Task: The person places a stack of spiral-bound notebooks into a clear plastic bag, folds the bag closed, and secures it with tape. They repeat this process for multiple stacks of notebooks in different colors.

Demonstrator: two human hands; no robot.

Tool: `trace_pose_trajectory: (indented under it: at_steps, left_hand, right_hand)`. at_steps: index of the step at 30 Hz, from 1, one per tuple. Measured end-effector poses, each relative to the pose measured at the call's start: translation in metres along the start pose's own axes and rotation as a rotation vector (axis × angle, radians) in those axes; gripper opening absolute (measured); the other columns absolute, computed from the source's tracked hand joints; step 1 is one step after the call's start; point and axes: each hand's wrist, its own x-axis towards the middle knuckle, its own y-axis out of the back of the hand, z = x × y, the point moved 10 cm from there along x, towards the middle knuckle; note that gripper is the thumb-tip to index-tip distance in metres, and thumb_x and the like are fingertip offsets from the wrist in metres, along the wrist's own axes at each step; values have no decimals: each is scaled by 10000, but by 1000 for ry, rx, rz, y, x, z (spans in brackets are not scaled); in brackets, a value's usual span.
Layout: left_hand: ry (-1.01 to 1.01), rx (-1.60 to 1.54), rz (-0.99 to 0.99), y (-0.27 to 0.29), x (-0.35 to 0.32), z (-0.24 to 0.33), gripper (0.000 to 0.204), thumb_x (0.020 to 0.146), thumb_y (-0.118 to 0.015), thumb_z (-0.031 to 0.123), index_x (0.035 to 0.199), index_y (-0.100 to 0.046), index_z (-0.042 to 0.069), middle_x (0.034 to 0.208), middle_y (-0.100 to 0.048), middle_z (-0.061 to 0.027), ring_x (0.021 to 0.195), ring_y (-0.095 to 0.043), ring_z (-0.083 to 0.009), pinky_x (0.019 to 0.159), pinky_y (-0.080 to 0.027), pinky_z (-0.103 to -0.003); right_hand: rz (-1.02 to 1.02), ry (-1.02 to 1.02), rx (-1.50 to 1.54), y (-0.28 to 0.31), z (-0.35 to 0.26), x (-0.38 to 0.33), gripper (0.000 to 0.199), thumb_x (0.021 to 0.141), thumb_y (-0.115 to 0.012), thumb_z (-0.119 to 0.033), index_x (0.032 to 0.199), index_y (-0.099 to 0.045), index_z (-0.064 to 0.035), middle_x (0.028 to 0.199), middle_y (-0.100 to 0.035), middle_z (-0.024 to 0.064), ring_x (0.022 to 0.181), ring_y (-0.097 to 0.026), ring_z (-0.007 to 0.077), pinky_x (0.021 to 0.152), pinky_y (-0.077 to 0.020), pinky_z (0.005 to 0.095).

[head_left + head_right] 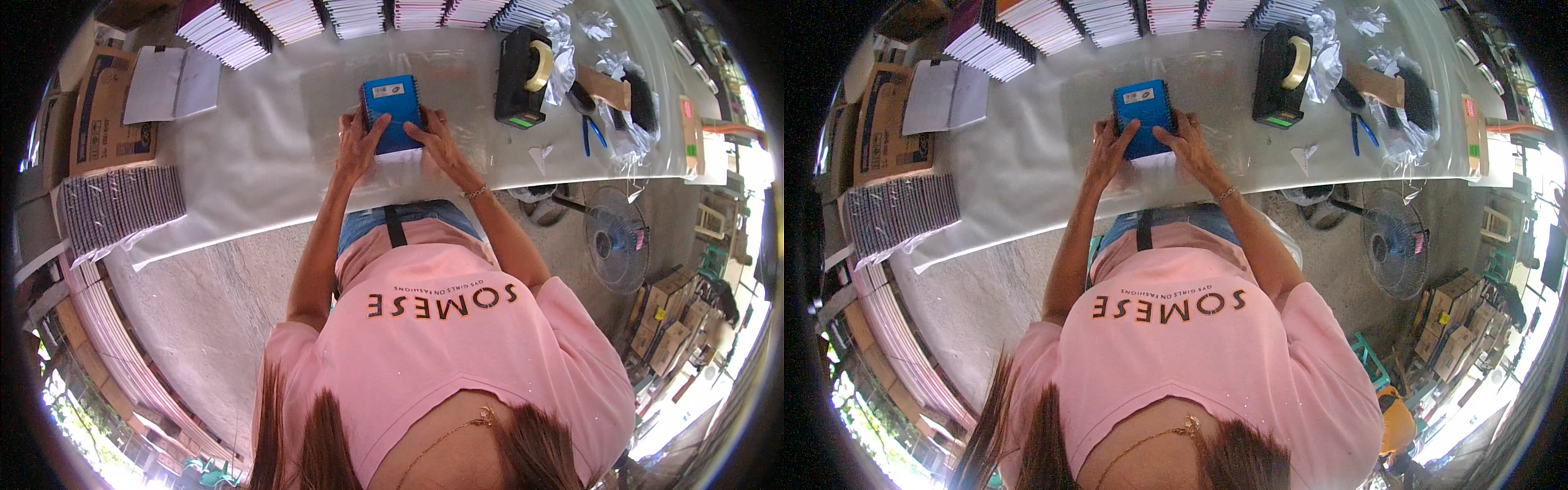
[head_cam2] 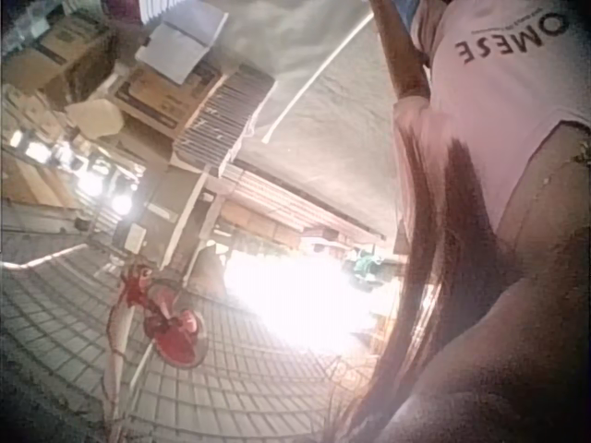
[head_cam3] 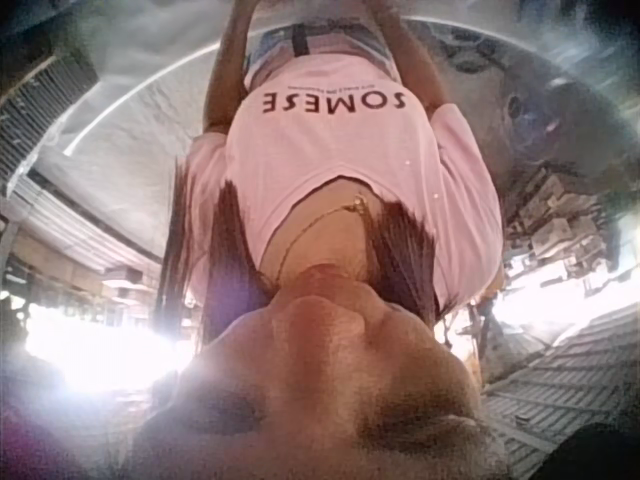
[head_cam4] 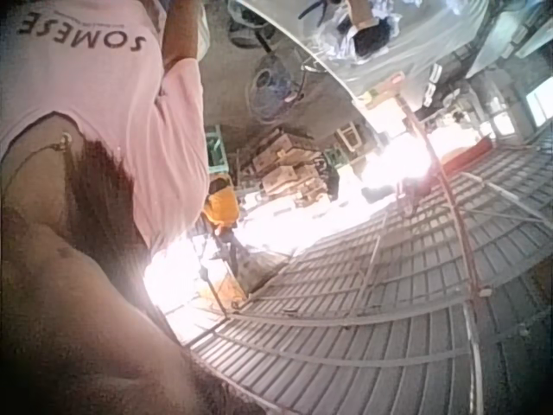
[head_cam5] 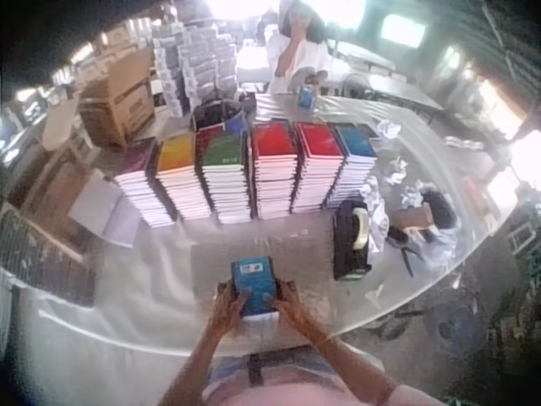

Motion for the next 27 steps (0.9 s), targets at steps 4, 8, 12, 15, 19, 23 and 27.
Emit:
trace_pose_trajectory:
  at_steps: [4, 8, 12, 15, 19, 23, 27]
  left_hand:
    - [23, 97, 261, 31, -19, -17, 590, 947, -508, 510, 1316, -527, 49, 1279, -475, -218, 1156, -430, -357, 1027, -310, -506]
    - [-77, 672, 437, 46, -44, -31, 612, 971, -450, 502, 1444, -405, 117, 1502, -310, -180, 1376, -281, -377, 1111, -167, -586]
    - [5, 827, 279, 29, -71, -40, 656, 972, -424, 524, 1515, -291, 181, 1593, -174, -111, 1471, -125, -345, 1117, -14, -661]
    - [-1, 856, 285, 29, -80, -41, 670, 969, -416, 544, 1526, -266, 205, 1603, -157, -84, 1479, -109, -321, 1114, 7, -669]
    - [-29, 880, 306, 29, -87, -41, 678, 965, -408, 565, 1528, -262, 215, 1605, -155, -64, 1481, -105, -308, 1118, 10, -664]
    - [-9, 885, 290, 29, -91, -43, 683, 965, -403, 572, 1529, -255, 217, 1608, -146, -50, 1483, -91, -302, 1117, 18, -666]
    - [8, 872, 279, 30, -92, -41, 690, 956, -438, 556, 1529, -256, 217, 1607, -147, -58, 1485, -81, -301, 1114, 22, -672]
  right_hand:
    - [186, 76, -272, 34, 8, -9, 655, 919, -570, -414, 1372, -417, 32, 1318, -432, 259, 1236, -395, 415, 1025, -325, 520]
    - [434, 110, -743, 59, 9, -48, 669, 939, -538, -388, 1437, -340, 13, 1437, -348, 235, 1315, -323, 427, 1088, -223, 567]
    - [440, 151, -857, 48, 13, -68, 688, 955, -506, -409, 1475, -297, -10, 1512, -280, 203, 1396, -232, 428, 1140, -158, 559]
    - [417, 146, -898, 45, 16, -73, 689, 966, -484, -420, 1486, -282, -16, 1545, -246, 173, 1414, -216, 415, 1152, -147, 553]
    - [430, 153, -982, 45, 15, -76, 703, 960, -487, -456, 1492, -287, -43, 1550, -256, 139, 1414, -236, 394, 1149, -175, 545]
    - [415, 136, -977, 47, 18, -76, 702, 956, -490, -473, 1495, -296, -69, 1550, -266, 124, 1418, -235, 387, 1146, -183, 546]
    - [430, 131, -1005, 49, 5, -79, 645, 956, -514, -409, 1471, -334, -66, 1520, -310, 130, 1404, -257, 390, 1135, -190, 560]
